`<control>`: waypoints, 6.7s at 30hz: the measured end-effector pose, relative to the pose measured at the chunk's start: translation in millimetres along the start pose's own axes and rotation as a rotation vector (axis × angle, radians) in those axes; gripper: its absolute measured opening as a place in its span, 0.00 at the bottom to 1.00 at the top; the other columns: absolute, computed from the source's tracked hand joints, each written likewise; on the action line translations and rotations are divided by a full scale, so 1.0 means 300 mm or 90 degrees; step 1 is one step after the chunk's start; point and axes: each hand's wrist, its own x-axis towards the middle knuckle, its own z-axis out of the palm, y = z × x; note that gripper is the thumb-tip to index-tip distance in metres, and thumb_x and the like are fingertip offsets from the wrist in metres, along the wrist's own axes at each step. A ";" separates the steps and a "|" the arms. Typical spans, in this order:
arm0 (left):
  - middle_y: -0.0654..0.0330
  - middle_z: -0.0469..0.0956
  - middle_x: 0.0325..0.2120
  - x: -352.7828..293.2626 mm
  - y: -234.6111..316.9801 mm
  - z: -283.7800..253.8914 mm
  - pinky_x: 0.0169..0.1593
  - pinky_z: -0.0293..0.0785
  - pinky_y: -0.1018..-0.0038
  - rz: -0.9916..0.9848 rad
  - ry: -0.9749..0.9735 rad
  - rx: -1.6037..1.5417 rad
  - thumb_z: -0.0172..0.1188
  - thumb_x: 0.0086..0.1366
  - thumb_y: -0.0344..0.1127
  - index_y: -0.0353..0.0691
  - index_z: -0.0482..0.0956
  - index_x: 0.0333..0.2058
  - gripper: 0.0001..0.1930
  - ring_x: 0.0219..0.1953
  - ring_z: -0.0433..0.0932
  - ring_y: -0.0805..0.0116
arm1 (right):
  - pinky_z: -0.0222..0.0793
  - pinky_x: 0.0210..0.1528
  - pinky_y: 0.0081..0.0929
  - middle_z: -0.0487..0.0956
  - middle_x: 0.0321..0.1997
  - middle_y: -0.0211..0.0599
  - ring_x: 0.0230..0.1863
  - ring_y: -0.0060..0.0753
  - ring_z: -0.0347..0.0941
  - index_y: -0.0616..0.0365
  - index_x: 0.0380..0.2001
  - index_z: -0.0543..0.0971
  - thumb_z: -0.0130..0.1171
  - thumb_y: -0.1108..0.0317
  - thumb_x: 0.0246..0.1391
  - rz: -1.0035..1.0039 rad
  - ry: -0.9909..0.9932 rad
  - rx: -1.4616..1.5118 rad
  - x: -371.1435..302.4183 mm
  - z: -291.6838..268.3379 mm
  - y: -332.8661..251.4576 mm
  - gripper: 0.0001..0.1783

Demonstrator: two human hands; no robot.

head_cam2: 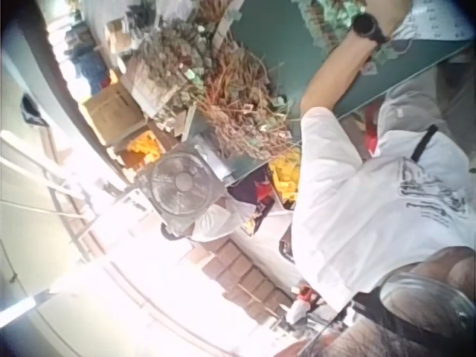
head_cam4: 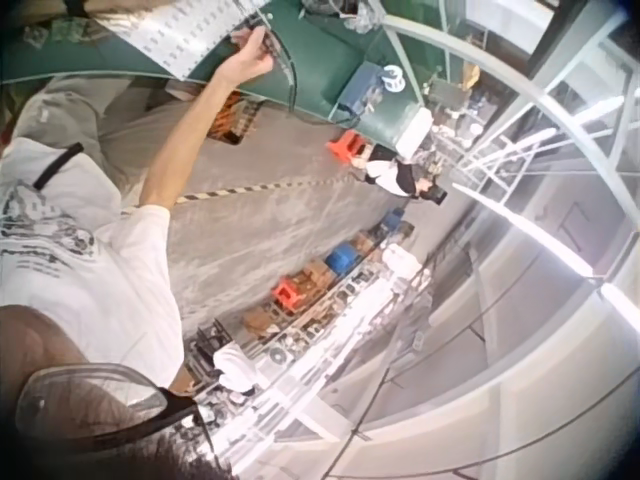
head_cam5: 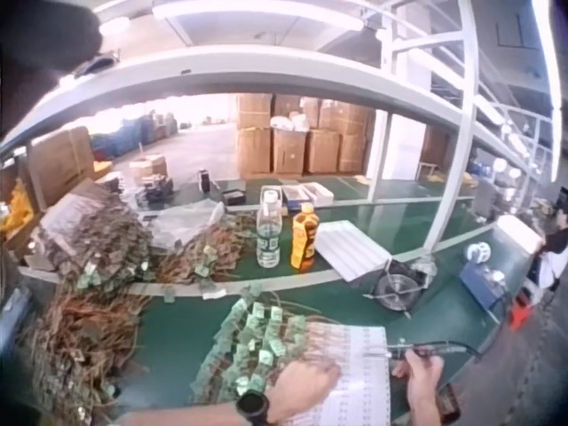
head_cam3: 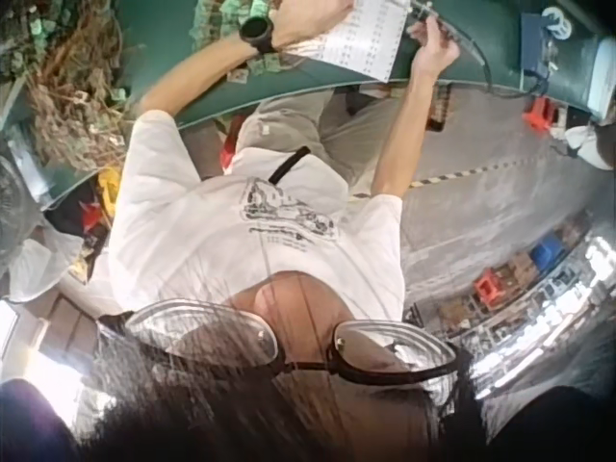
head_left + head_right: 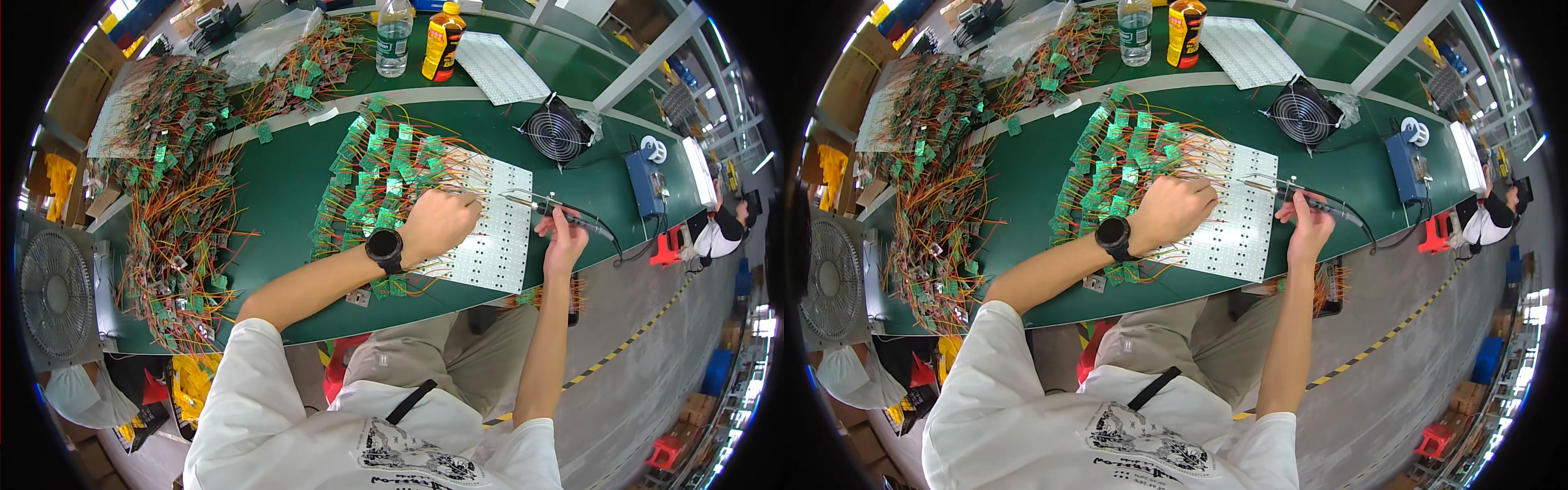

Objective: The person picks up wires connected to small circuit boards and solders them onto a larger circuit board using a soldering iron.

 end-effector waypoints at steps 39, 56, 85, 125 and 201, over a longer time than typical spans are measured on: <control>0.60 0.78 0.24 -0.001 -0.008 0.004 0.26 0.74 0.63 -0.023 -0.008 -0.002 0.60 0.58 0.33 0.39 0.80 0.24 0.06 0.23 0.79 0.58 | 0.68 0.23 0.21 0.79 0.23 0.42 0.19 0.30 0.76 0.70 0.40 0.79 0.62 0.72 0.59 0.087 -0.102 0.018 -0.007 -0.043 0.045 0.11; 0.61 0.78 0.24 -0.005 -0.009 0.001 0.26 0.74 0.63 -0.031 -0.003 -0.002 0.60 0.58 0.34 0.40 0.81 0.25 0.06 0.24 0.79 0.58 | 0.68 0.23 0.22 0.80 0.23 0.42 0.19 0.30 0.75 0.71 0.40 0.78 0.62 0.72 0.58 0.100 -0.070 0.055 -0.007 -0.040 0.043 0.11; 0.56 0.74 0.38 0.039 0.016 -0.119 0.34 0.76 0.61 0.079 -0.168 -0.123 0.60 0.65 0.50 0.39 0.78 0.32 0.18 0.30 0.79 0.55 | 0.67 0.23 0.21 0.79 0.23 0.40 0.18 0.29 0.75 0.69 0.41 0.78 0.62 0.71 0.58 0.113 -0.040 0.108 -0.006 -0.053 0.040 0.11; 0.61 0.76 0.31 0.019 -0.039 -0.027 0.27 0.75 0.64 0.128 -0.090 0.060 0.58 0.60 0.34 0.41 0.77 0.30 0.05 0.26 0.80 0.61 | 0.69 0.24 0.22 0.80 0.25 0.41 0.20 0.31 0.77 0.71 0.41 0.78 0.60 0.72 0.59 0.098 -0.124 0.035 -0.004 -0.071 0.042 0.11; 0.56 0.79 0.30 -0.893 -0.030 -0.690 0.36 0.74 0.61 -0.639 0.205 0.368 0.66 0.61 0.41 0.37 0.80 0.29 0.12 0.34 0.80 0.54 | 0.64 0.24 0.19 0.79 0.25 0.36 0.20 0.26 0.74 0.67 0.41 0.79 0.63 0.68 0.58 0.130 -0.096 0.130 0.010 -0.081 0.060 0.13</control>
